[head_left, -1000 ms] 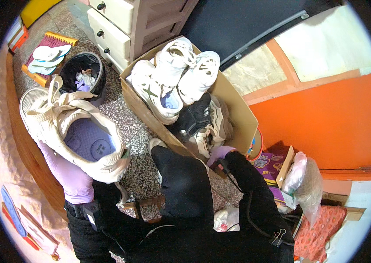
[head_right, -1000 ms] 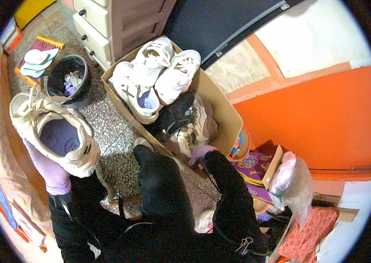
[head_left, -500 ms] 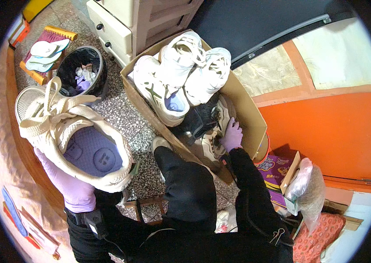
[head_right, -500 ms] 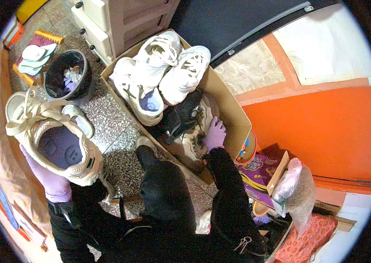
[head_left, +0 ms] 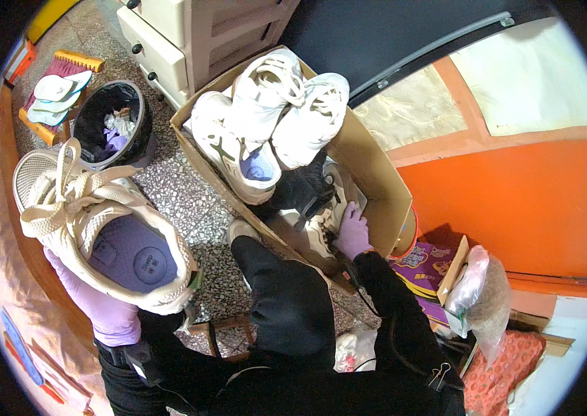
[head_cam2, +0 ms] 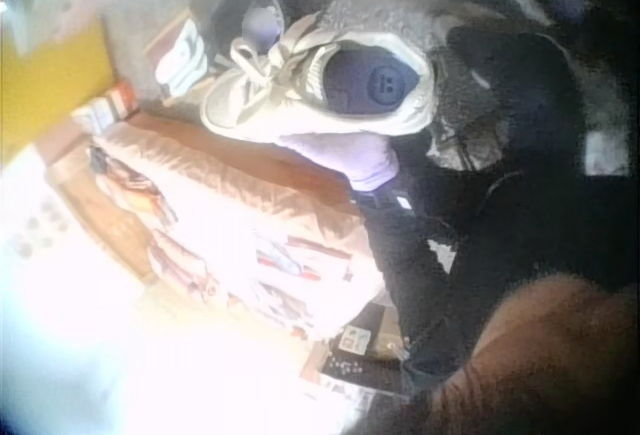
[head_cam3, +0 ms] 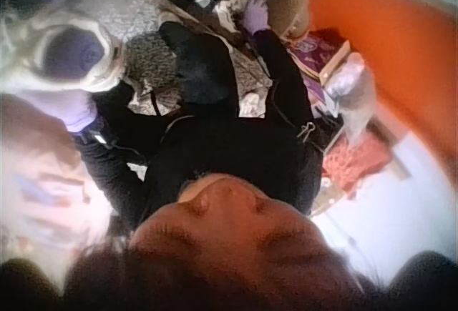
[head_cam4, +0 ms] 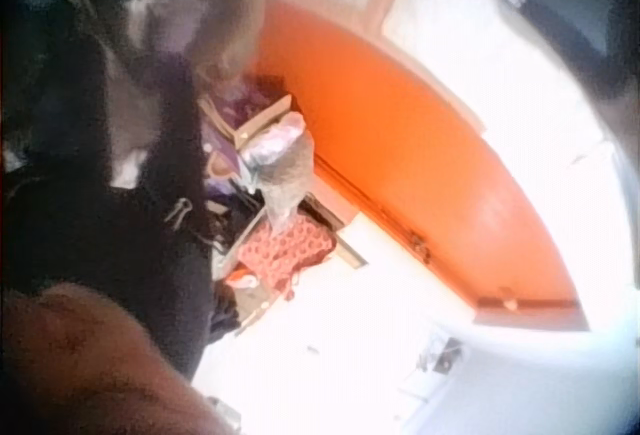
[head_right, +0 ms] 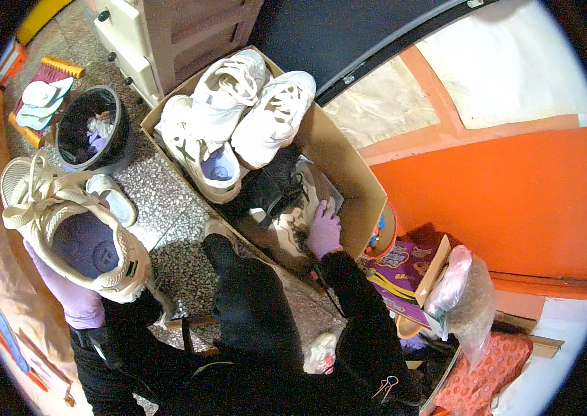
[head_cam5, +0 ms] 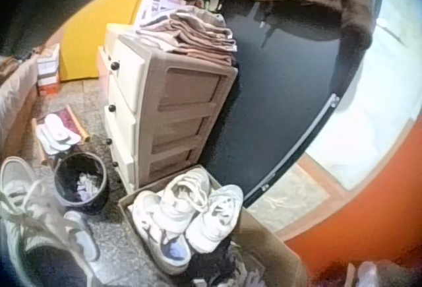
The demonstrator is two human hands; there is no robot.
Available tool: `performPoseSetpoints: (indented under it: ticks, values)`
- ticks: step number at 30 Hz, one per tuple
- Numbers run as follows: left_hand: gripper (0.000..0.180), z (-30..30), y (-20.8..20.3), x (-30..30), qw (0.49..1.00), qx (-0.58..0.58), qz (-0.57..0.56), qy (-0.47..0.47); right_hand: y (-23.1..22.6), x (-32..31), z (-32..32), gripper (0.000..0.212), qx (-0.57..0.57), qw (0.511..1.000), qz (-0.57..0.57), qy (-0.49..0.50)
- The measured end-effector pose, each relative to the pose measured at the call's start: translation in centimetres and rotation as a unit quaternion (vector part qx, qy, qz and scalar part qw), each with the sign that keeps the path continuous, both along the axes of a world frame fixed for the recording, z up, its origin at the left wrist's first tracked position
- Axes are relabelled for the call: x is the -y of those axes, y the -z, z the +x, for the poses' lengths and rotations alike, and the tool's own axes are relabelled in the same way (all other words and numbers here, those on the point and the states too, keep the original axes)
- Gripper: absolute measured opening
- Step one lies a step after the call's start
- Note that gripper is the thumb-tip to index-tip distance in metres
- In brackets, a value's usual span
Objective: The person organizes various shoes from the floor into a cardboard box. They pick up pairs of sneakers and slippers, place them into the box, and adjust their positions to fit.
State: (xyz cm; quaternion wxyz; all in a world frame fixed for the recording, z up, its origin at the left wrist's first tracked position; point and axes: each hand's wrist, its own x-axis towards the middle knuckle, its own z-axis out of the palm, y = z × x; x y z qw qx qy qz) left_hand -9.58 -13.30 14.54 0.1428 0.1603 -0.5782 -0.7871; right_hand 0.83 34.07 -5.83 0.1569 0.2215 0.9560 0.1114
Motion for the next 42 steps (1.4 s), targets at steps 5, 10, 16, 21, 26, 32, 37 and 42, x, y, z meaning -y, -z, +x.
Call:
performPoseSetpoints:
  ticks: [5,10,16,21,26,32,37,42]
  values:
    - [0.070,-0.4,0.8,1.3,0.967,-0.020,0.229,0.108,2.2,0.4,-1.0,0.079,0.042,0.996,0.054,0.061]
    - [0.065,-0.1,-0.4,1.2,0.872,-0.065,0.434,0.216,-7.3,1.0,-3.0,0.104,0.178,0.977,-0.093,0.076]
    - [0.068,0.4,-1.7,-1.0,0.846,-0.006,0.501,0.183,-19.8,11.2,-3.1,0.056,-0.235,0.787,-0.571,0.022]
    - [0.071,0.2,-1.6,-2.5,0.864,-0.026,0.457,0.212,-25.5,22.4,-4.5,0.100,-0.196,0.629,-0.720,-0.217]
    - [0.081,0.2,-0.4,-1.5,0.810,-0.014,0.508,0.291,-24.3,26.8,-4.9,0.096,-0.284,0.525,-0.802,-0.034]
    - [0.080,0.3,-0.6,-1.8,0.826,-0.043,0.386,0.409,-24.3,20.4,-1.1,0.052,-0.404,0.420,-0.808,0.084]
    - [0.082,0.7,-3.4,-0.4,0.828,-0.124,0.377,0.395,-21.4,12.9,4.1,0.038,-0.572,0.453,-0.657,0.189]
    - [0.081,1.0,-4.1,0.8,0.817,-0.137,0.424,0.366,-14.8,7.8,7.6,0.046,-0.675,0.497,-0.458,0.296]
